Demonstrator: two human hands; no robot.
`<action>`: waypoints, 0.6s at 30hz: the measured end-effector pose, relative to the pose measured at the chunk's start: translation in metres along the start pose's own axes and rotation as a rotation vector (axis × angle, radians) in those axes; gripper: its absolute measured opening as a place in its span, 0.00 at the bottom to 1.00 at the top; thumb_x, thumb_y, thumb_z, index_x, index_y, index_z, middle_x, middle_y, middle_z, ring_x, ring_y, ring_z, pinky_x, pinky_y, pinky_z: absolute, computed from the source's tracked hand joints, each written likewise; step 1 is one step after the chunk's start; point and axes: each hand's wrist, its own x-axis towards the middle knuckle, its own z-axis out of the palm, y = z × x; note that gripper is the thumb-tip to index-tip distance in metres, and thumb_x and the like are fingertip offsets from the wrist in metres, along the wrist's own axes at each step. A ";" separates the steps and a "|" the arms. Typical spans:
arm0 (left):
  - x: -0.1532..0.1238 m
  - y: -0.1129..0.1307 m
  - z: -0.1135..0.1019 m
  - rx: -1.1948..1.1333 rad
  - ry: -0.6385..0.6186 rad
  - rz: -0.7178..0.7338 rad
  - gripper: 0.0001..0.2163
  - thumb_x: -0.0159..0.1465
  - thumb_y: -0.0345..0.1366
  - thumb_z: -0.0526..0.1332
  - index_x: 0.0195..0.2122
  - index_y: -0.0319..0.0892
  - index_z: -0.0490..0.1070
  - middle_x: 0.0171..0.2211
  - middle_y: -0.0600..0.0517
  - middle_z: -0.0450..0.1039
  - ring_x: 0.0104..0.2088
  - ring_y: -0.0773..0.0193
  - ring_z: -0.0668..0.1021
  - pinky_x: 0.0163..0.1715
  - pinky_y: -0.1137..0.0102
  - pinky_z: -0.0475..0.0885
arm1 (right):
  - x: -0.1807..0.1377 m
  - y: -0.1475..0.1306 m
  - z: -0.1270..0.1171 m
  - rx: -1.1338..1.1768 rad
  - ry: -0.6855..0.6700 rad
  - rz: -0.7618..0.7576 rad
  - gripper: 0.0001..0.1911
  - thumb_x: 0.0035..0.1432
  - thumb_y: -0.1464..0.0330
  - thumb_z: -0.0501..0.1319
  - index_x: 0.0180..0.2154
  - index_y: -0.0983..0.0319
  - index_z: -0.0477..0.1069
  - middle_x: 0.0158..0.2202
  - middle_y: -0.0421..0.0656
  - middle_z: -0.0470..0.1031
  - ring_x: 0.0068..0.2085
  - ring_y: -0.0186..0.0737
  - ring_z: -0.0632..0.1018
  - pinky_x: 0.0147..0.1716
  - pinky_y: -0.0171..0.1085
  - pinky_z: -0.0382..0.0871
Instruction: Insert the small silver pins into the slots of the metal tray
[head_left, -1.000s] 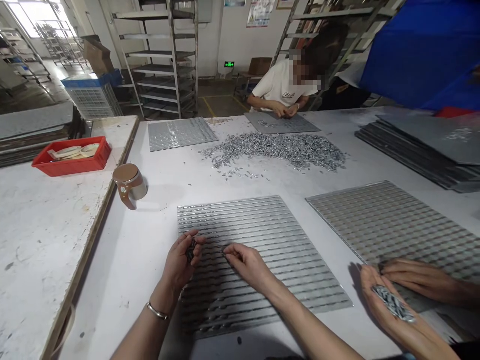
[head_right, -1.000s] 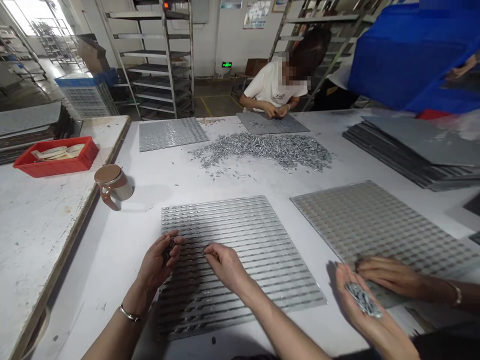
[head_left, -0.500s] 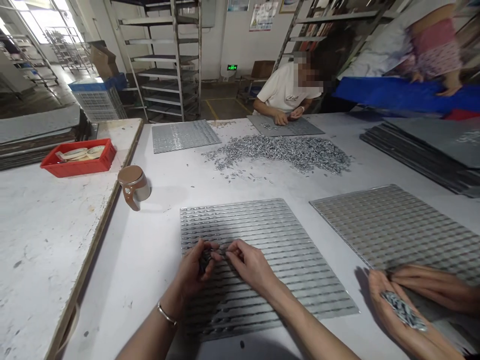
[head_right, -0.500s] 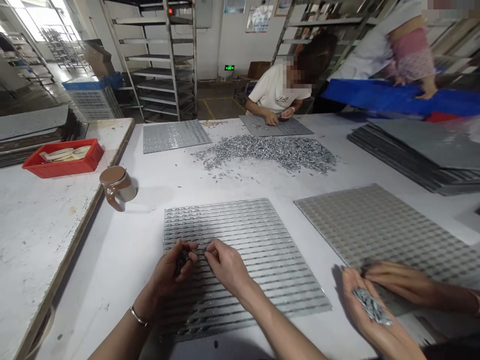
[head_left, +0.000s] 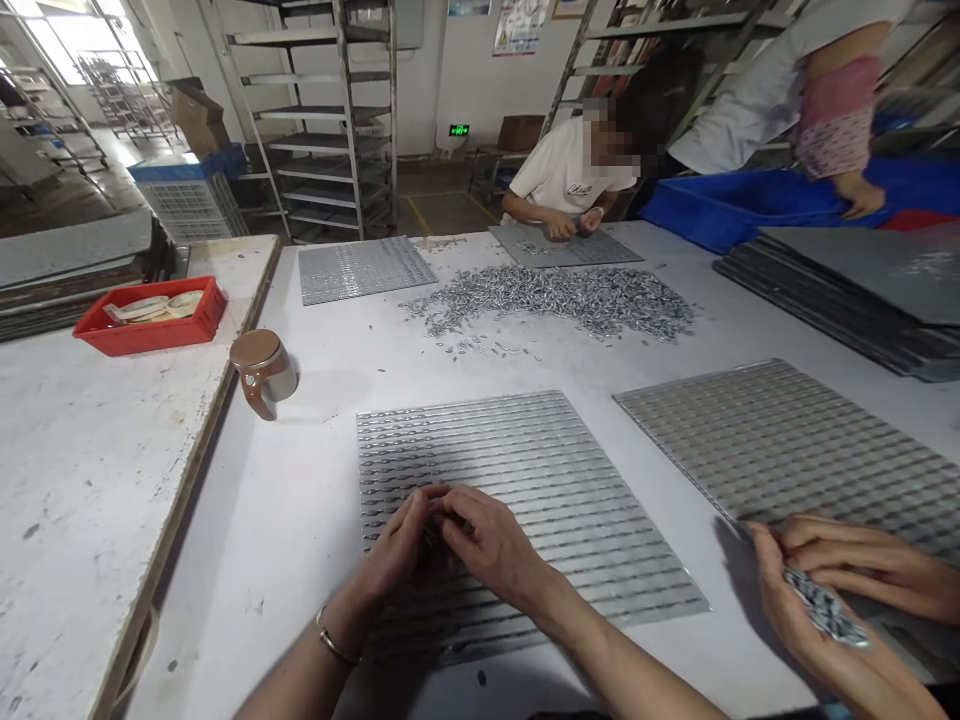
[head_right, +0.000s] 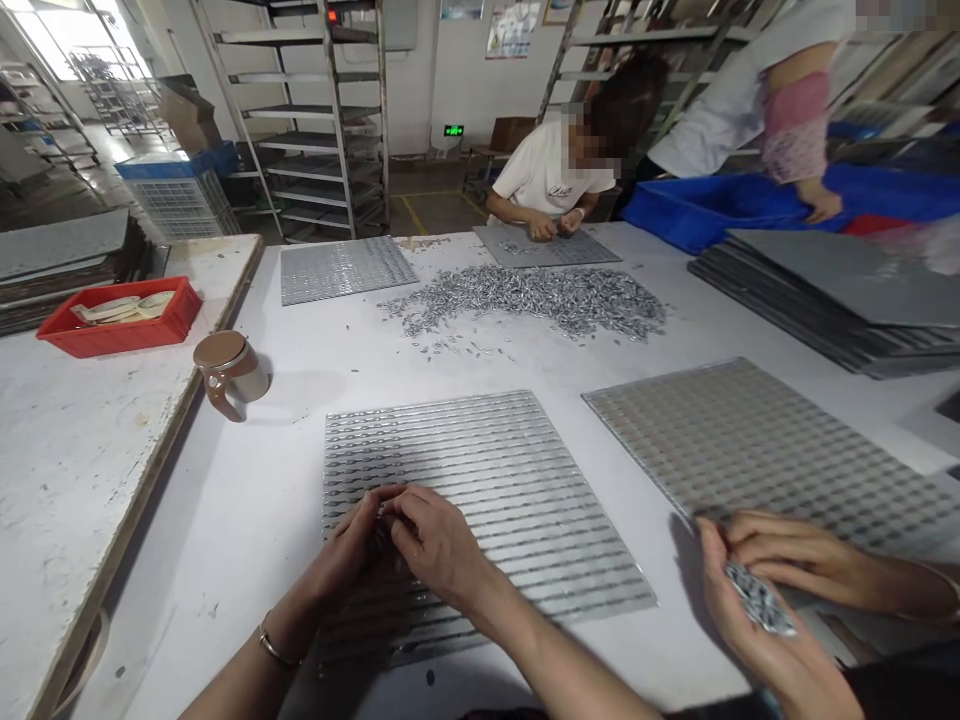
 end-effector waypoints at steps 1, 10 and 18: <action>0.001 0.001 0.000 0.048 -0.003 -0.007 0.24 0.63 0.60 0.61 0.44 0.42 0.74 0.22 0.53 0.73 0.17 0.69 0.67 0.17 0.74 0.52 | -0.001 0.001 -0.001 0.015 0.018 0.019 0.08 0.65 0.72 0.56 0.36 0.59 0.74 0.37 0.42 0.77 0.38 0.40 0.77 0.40 0.39 0.71; 0.007 0.002 -0.004 -0.021 -0.083 -0.029 0.20 0.57 0.53 0.71 0.29 0.42 0.66 0.20 0.58 0.67 0.15 0.75 0.60 0.13 0.76 0.51 | -0.009 0.001 -0.004 0.175 0.097 0.089 0.06 0.66 0.66 0.59 0.39 0.58 0.75 0.33 0.41 0.78 0.34 0.39 0.77 0.36 0.37 0.71; 0.007 0.017 -0.004 -0.291 0.069 -0.067 0.12 0.60 0.41 0.70 0.37 0.38 0.73 0.28 0.53 0.72 0.18 0.76 0.64 0.12 0.80 0.54 | -0.009 0.014 -0.015 0.365 0.261 0.290 0.14 0.68 0.57 0.55 0.41 0.60 0.73 0.34 0.44 0.79 0.32 0.39 0.78 0.31 0.36 0.74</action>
